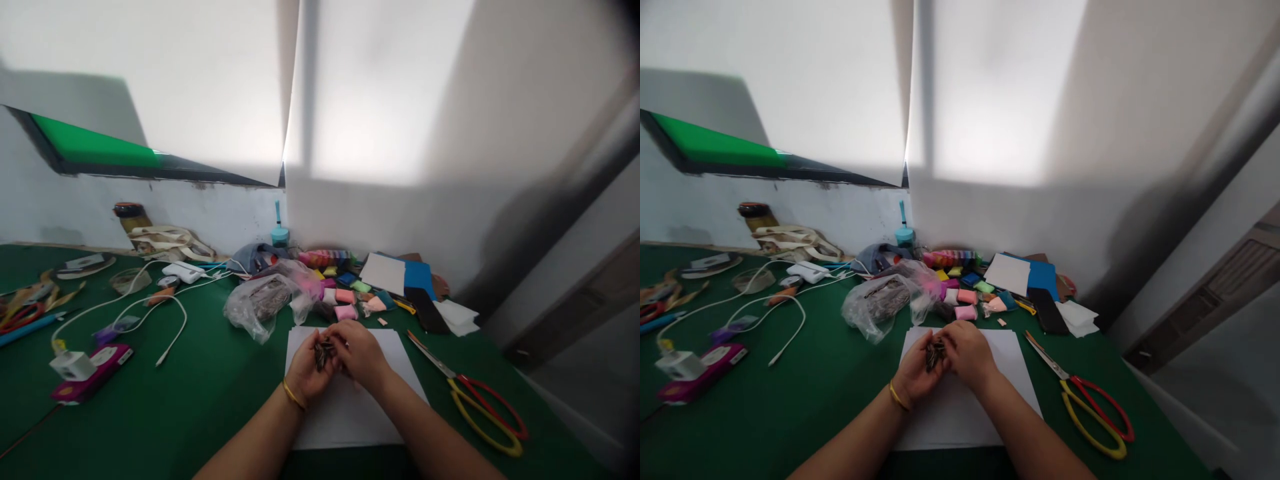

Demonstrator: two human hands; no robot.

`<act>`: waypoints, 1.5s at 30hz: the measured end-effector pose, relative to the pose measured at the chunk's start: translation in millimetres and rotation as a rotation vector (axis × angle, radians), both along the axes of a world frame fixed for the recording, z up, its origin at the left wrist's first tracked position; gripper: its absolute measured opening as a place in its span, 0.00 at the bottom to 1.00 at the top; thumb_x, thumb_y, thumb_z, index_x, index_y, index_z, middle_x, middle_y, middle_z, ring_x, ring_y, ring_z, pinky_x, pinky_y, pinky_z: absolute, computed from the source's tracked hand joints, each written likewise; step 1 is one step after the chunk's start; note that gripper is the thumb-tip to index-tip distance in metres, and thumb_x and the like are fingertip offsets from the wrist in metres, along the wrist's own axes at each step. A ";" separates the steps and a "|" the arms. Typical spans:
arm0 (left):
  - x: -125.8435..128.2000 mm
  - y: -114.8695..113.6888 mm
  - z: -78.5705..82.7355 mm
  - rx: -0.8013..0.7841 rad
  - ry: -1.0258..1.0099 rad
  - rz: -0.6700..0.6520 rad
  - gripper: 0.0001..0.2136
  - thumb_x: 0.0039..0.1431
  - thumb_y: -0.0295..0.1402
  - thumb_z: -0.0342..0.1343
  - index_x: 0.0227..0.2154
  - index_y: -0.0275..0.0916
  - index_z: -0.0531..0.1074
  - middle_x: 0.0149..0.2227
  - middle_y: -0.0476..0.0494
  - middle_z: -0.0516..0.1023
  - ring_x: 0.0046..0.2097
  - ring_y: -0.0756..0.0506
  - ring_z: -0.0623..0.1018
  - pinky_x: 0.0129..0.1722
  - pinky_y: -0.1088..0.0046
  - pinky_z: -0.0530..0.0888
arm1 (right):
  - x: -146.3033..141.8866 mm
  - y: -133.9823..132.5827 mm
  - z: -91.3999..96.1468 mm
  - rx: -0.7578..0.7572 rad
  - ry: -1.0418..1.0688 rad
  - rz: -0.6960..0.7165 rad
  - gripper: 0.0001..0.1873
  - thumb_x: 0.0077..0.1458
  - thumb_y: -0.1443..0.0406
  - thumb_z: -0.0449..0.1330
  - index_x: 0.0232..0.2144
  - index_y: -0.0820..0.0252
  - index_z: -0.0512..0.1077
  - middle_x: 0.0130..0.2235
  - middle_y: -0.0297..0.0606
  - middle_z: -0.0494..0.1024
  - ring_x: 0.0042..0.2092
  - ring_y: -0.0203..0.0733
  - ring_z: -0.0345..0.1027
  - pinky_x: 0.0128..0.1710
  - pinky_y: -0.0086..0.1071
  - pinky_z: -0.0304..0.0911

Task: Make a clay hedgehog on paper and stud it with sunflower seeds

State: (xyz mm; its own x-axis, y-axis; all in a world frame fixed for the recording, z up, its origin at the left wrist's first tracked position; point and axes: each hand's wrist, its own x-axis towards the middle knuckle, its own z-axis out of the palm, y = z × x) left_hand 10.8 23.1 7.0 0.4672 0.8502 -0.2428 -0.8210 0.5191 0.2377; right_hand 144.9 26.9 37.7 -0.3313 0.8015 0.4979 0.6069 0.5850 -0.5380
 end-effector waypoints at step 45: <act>-12.4 13.9 -8.2 -0.041 0.106 0.207 0.11 0.61 0.31 0.46 0.41 0.31 0.69 0.49 0.31 0.72 0.54 0.39 0.70 0.48 0.63 0.73 | 75.6 -19.9 -43.3 -0.276 -0.200 -0.137 0.10 0.54 0.65 0.52 0.30 0.56 0.74 0.33 0.37 0.74 0.38 0.40 0.66 0.39 0.31 0.58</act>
